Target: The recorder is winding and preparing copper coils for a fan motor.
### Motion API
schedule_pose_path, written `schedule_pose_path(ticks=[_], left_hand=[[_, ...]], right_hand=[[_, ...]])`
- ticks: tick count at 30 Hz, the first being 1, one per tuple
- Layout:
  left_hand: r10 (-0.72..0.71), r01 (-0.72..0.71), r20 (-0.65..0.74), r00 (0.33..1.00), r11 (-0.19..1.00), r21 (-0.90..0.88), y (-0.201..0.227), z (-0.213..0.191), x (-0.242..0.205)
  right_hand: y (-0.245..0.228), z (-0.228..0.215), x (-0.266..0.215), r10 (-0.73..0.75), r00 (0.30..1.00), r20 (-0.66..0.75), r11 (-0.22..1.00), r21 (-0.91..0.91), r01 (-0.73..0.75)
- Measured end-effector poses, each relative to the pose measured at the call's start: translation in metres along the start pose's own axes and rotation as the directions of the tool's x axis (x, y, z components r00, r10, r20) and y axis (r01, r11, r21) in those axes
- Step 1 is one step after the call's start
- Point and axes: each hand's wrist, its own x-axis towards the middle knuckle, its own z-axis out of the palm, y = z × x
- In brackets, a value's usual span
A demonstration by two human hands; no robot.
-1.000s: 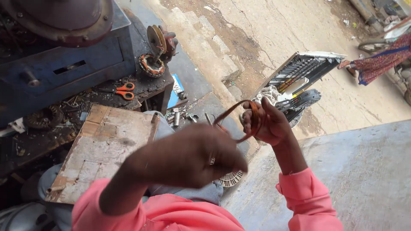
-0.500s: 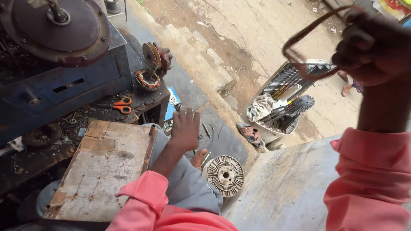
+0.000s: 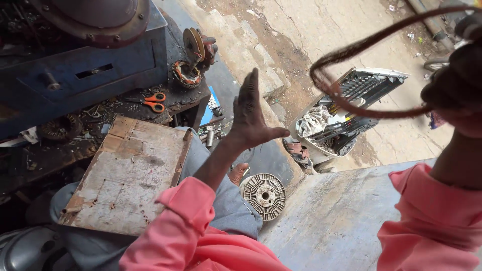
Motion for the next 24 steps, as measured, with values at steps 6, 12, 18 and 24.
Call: schedule_pose_path(ticks=[6,12,18,24], left_hand=[[-0.108,0.107,-0.014,0.994,0.993,-0.043,-0.052,0.065,-0.022],[-0.311,0.164,-0.149,0.939,0.782,-0.602,-0.076,0.038,0.017],[-0.058,0.221,0.306,0.950,0.818,-0.532,0.027,-0.095,0.060],[0.439,-0.202,0.456,0.775,0.854,-0.479,0.131,-0.127,0.009]], right_hand=[[0.064,0.102,0.000,0.039,0.999,0.031,0.997,0.064,-0.041],[0.091,0.123,-0.011,0.107,0.994,0.023,0.992,0.067,-0.108],[0.147,0.084,-0.013,0.191,0.968,-0.162,0.981,-0.001,-0.194],[0.225,-0.007,0.003,0.263,0.940,-0.217,0.964,0.092,-0.248]])
